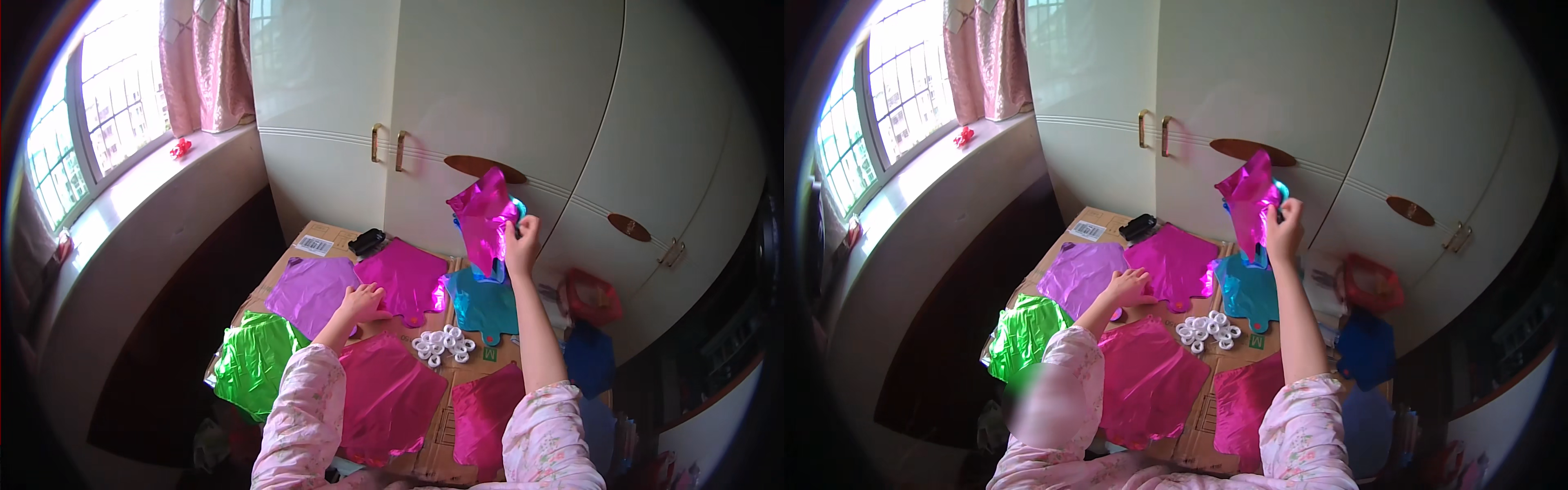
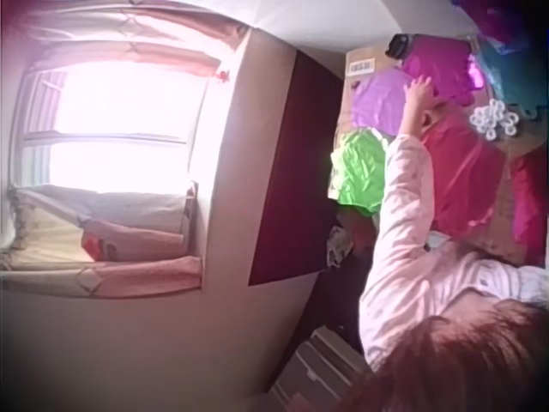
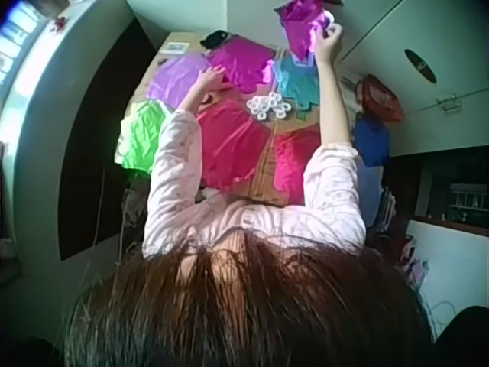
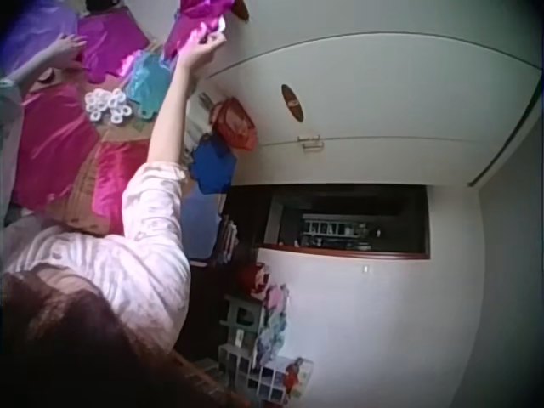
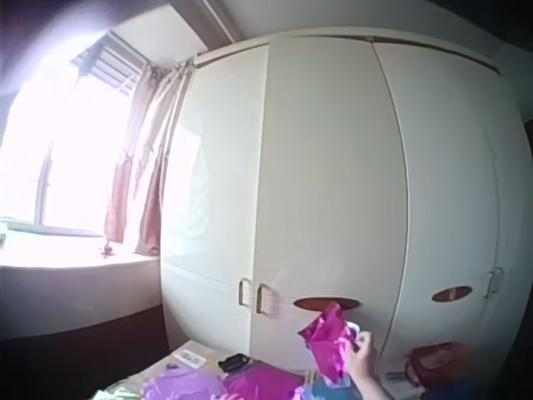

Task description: Folding colored plastic sheets and placing them onto cardboard backings inside plastic sleeves.

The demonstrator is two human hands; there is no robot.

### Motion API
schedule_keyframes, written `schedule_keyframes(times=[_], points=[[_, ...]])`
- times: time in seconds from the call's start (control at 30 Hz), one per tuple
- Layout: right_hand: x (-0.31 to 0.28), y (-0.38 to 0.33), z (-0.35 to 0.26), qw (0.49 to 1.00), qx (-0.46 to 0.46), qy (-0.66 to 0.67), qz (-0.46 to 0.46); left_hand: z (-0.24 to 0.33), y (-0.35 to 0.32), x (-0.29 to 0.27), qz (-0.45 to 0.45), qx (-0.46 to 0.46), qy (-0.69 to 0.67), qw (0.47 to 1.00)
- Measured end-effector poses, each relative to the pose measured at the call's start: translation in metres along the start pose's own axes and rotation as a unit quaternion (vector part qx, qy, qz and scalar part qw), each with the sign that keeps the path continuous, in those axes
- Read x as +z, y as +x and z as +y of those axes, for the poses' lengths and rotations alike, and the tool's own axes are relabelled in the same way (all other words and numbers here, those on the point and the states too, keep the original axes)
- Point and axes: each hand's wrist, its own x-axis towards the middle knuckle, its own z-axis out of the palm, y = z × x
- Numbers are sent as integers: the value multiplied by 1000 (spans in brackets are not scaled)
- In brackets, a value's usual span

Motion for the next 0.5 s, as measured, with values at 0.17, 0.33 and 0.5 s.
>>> schedule_keyframes(times=[0.17,0.33,0.5], points=[[18,-11,-51,921,-330,-84,-191,-28,-28,-30,2,-71,-35,997],[84,-71,-98,829,-503,9,-247,-84,-98,-66,-36,-148,-14,988],[139,-172,-130,770,-555,131,-286,-136,-157,-39,-54,-174,-53,982]])
